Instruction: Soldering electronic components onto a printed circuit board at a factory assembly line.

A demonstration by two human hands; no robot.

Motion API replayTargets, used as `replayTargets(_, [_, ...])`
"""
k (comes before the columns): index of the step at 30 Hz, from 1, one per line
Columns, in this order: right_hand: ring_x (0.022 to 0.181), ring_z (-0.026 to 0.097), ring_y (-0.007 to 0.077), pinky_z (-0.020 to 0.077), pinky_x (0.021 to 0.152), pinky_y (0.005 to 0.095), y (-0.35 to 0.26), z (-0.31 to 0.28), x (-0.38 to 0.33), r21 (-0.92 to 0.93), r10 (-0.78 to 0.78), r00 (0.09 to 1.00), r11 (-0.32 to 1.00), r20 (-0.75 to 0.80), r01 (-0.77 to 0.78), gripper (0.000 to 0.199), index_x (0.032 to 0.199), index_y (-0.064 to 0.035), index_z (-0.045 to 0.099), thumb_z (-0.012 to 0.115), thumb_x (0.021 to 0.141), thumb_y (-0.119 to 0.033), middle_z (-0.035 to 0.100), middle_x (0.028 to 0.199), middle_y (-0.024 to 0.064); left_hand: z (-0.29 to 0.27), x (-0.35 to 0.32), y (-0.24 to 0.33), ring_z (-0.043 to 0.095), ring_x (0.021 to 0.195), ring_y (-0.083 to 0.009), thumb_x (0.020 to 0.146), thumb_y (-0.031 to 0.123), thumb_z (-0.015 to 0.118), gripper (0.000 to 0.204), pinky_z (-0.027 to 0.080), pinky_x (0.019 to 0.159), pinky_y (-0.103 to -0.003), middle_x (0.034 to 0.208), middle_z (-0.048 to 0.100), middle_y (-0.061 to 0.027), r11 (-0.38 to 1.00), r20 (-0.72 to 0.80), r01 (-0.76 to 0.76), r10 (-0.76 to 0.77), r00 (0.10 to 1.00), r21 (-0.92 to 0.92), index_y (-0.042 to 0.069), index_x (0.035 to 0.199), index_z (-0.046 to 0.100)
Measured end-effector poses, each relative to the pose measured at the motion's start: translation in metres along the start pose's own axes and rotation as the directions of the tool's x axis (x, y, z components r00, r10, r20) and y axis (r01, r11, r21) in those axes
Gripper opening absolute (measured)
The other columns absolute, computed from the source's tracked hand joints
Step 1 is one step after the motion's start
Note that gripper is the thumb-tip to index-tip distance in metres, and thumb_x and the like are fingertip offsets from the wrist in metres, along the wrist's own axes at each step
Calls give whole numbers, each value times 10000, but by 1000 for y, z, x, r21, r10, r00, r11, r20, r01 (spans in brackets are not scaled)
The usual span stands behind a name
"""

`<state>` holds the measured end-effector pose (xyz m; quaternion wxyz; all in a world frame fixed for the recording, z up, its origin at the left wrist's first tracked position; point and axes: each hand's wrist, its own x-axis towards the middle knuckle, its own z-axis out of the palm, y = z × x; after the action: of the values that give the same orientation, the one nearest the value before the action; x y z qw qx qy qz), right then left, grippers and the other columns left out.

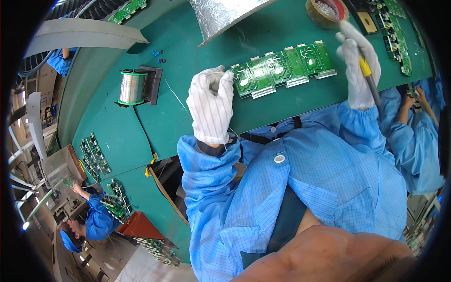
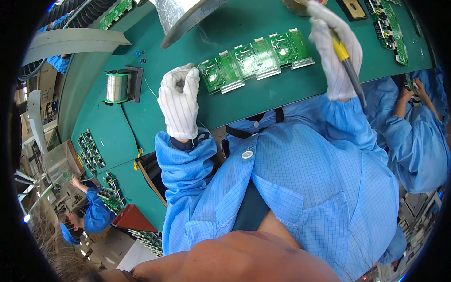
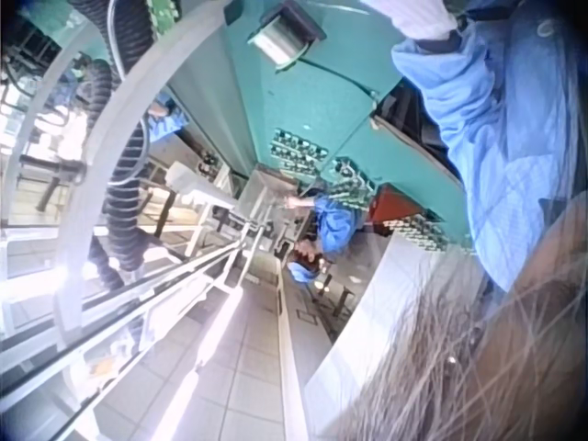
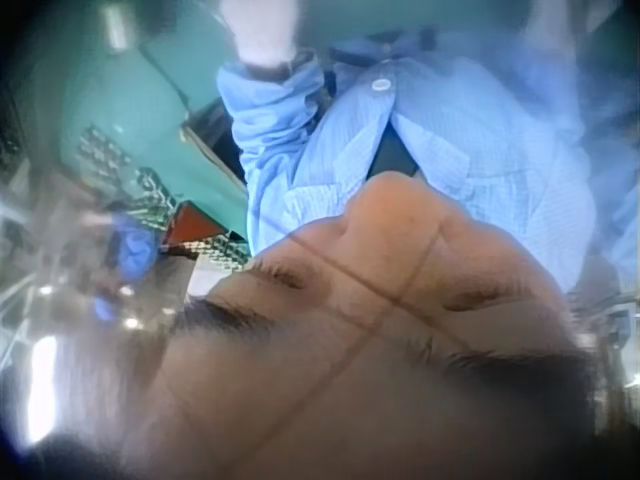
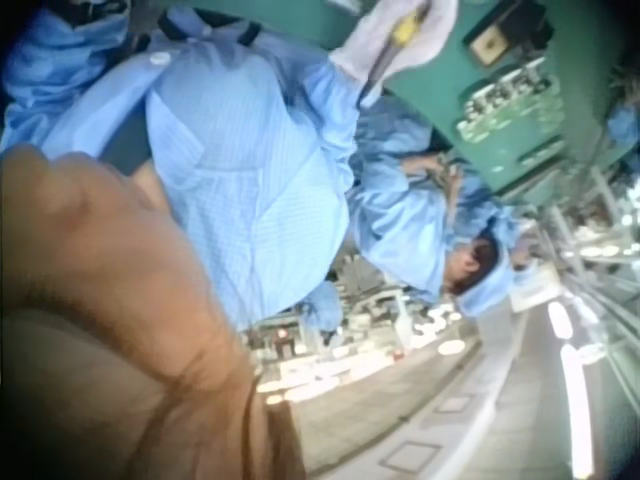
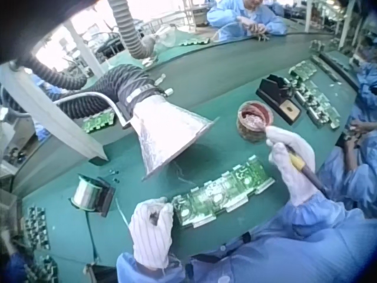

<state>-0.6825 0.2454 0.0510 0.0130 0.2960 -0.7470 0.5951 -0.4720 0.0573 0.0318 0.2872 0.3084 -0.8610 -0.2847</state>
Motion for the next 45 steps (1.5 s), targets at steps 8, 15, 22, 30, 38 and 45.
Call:
replayTargets(8, [889,627,150,505,800,283,-8,-5,-9,-145,-188,961,965,204,220,456,1235,-22,650,528,1006,-397,690,1136,122,-15,4,12,578,623,-124,936,288,638,339,481,574,-250,988,707,-147,830,333,493,-402,853,-262,-49,905,618])
replayTargets(15, [949,697,220,529,859,330,-11,27,-29,89,-181,889,983,420,158,292,1133,-47,699,525,1011,-247,712,1140,114,-22,4,13,676,745,-186,944,254,622,322,541,681,-267,1082,686,-175,741,442,509,-316,840,-437,-66,982,623])
replayTargets(22, [771,635,155,494,774,317,-4,23,-27,40,-296,875,952,383,304,360,1142,-14,688,508,1014,-298,718,991,107,-22,-1,12,659,996,-228,933,198,643,272,552,782,-300,1250,585,-221,214,569,608,-219,793,-765,-65,947,579])
replayTargets(30, [730,592,135,480,725,285,-4,25,-24,142,-178,902,981,394,132,415,1175,7,671,514,1012,-341,701,971,107,7,-12,3,628,1024,-275,899,85,596,169,573,842,-368,1290,535,-272,456,381,421,-183,906,-784,-67,826,608])
replayTargets(38, [737,527,65,476,756,231,6,-9,-15,116,85,995,989,54,-91,576,1336,73,538,494,1022,-408,598,823,28,5,-16,4,478,1279,-494,890,77,547,158,579,872,-524,1423,395,-333,15,401,408,-150,904,-913,-63,827,509])
replayTargets(45, [781,487,71,468,831,241,29,-28,-4,117,106,980,985,166,-126,630,1356,67,525,458,1018,-461,587,906,11,10,-14,5,503,1230,-525,900,63,505,138,571,868,-561,1435,343,-372,46,374,386,-167,912,-921,-58,837,487])
